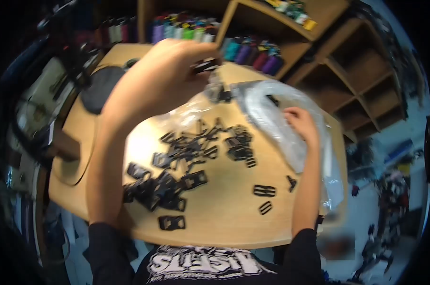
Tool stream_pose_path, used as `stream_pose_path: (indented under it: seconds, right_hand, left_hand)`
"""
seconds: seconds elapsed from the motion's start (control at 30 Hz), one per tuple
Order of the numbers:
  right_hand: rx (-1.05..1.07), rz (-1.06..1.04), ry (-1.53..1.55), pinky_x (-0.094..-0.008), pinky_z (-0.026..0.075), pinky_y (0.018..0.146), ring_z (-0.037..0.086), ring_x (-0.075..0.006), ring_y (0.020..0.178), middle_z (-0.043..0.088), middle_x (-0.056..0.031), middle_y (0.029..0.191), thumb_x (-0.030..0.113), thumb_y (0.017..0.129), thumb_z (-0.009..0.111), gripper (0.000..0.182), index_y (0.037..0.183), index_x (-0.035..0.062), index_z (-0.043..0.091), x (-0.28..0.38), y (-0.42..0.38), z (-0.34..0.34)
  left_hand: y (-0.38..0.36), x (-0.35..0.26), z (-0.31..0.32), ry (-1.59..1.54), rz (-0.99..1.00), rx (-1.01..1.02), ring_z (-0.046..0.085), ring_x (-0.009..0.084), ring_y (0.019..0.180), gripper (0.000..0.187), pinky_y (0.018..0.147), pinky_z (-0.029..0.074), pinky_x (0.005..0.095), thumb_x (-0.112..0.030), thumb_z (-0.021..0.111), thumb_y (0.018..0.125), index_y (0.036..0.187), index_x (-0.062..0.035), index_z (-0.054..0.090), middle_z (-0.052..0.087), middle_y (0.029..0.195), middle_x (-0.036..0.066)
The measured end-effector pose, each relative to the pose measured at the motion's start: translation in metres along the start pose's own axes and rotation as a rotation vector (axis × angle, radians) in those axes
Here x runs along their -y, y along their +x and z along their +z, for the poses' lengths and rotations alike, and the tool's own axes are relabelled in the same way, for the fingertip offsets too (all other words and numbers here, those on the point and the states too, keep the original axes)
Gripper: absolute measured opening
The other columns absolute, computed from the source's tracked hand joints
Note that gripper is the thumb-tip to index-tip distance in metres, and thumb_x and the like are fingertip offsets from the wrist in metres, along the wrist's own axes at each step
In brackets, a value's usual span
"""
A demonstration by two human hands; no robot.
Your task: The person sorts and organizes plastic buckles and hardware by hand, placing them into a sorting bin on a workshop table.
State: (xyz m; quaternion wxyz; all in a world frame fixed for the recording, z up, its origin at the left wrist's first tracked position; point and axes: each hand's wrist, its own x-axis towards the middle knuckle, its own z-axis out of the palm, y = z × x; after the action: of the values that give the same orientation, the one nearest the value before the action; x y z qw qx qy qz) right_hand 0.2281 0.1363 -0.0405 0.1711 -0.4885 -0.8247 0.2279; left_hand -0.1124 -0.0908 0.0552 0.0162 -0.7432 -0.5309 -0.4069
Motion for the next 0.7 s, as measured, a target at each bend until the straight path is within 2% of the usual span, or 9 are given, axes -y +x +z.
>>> stream_pose_path:
  seconds: [0.03,0.07,0.13,0.3,0.4,0.43,0.57,0.67,0.7]
  right_hand:
    - [-0.045,-0.079,-0.096,-0.0301,0.051,0.072,0.066,-0.0168,0.079,0.072,-0.0089,0.089,0.018,0.086,0.065,0.026,0.105,0.0009,0.070,-0.020,0.012,0.005]
    - [-0.075,-0.089,-0.163,-0.0345,0.052,0.079,0.069,-0.0251,0.085,0.072,-0.0166,0.094,0.017,0.084,0.064,0.025,0.102,0.0003,0.071,-0.025,0.019,0.010]
    - [-0.196,-0.040,-0.207,-0.0375,0.052,0.083,0.069,-0.0291,0.093,0.071,-0.0200,0.097,0.019,0.083,0.066,0.028,0.103,0.0000,0.071,-0.036,0.036,0.024]
    - [-0.213,-0.141,-0.137,-0.0383,0.050,0.091,0.066,-0.0325,0.103,0.069,-0.0212,0.107,0.023,0.079,0.072,0.038,0.108,-0.0010,0.069,-0.005,0.056,0.033]
    - [-0.159,-0.203,-0.113,-0.0381,0.050,0.091,0.066,-0.0331,0.105,0.069,-0.0209,0.109,0.023,0.076,0.075,0.041,0.109,-0.0012,0.069,-0.016,0.077,0.043]
    - [-0.022,-0.123,-0.105,-0.0379,0.050,0.091,0.067,-0.0317,0.101,0.070,-0.0195,0.105,0.022,0.074,0.077,0.041,0.106,-0.0018,0.069,-0.015,0.078,0.039]
    - [-0.023,-0.035,-0.150,-0.0367,0.051,0.087,0.068,-0.0305,0.093,0.071,-0.0181,0.101,0.021,0.074,0.077,0.038,0.103,-0.0018,0.070,-0.014,0.073,0.031]
    - [-0.051,0.062,-0.094,-0.0332,0.054,0.076,0.068,-0.0247,0.085,0.072,-0.0146,0.097,0.020,0.078,0.076,0.035,0.104,-0.0018,0.070,-0.014,0.060,0.020]
    - [-0.013,0.133,0.163,-0.0302,0.053,0.070,0.068,-0.0215,0.082,0.072,-0.0122,0.094,0.020,0.080,0.075,0.033,0.105,-0.0015,0.069,-0.012,0.052,0.013]
  left_hand:
    - [0.002,-0.001,0.000,0.002,0.023,0.002,0.060,0.0216,0.066,0.029,0.061,0.050,0.0308,0.004,0.061,0.080,0.108,-0.0010,0.064,0.064,0.085,0.014]
    - [0.002,-0.002,-0.001,0.011,0.038,0.010,0.059,0.0211,0.068,0.030,0.061,0.049,0.0302,0.007,0.058,0.080,0.108,0.0001,0.063,0.063,0.089,0.014]
    - [0.004,-0.012,-0.003,0.026,-0.103,0.049,0.057,0.0206,0.066,0.030,0.060,0.046,0.0292,0.008,0.054,0.080,0.108,0.0008,0.063,0.063,0.092,0.014]
    - [0.009,-0.022,-0.002,0.024,-0.211,0.098,0.055,0.0209,0.069,0.035,0.067,0.046,0.0303,0.008,0.049,0.076,0.106,0.0010,0.065,0.058,0.084,0.013]
    - [0.006,-0.017,0.005,-0.014,-0.159,-0.002,0.051,0.0211,0.062,0.030,0.060,0.043,0.0316,0.004,0.056,0.075,0.103,-0.0007,0.066,0.056,0.077,0.012]
    - [0.006,-0.016,0.006,-0.009,-0.138,-0.015,0.051,0.0205,0.062,0.031,0.061,0.043,0.0314,0.004,0.056,0.075,0.103,-0.0007,0.066,0.055,0.076,0.012]
    - [0.006,-0.018,0.003,-0.001,-0.161,0.001,0.052,0.0201,0.062,0.031,0.061,0.043,0.0311,0.004,0.055,0.075,0.103,-0.0007,0.066,0.053,0.076,0.011]
    - [0.005,-0.018,0.003,-0.006,-0.141,-0.023,0.052,0.0197,0.062,0.030,0.061,0.043,0.0308,0.004,0.055,0.075,0.103,-0.0007,0.066,0.053,0.076,0.011]
    - [0.007,-0.020,0.001,-0.007,-0.157,-0.005,0.052,0.0195,0.062,0.030,0.061,0.044,0.0307,0.004,0.056,0.076,0.104,-0.0008,0.066,0.053,0.077,0.011]
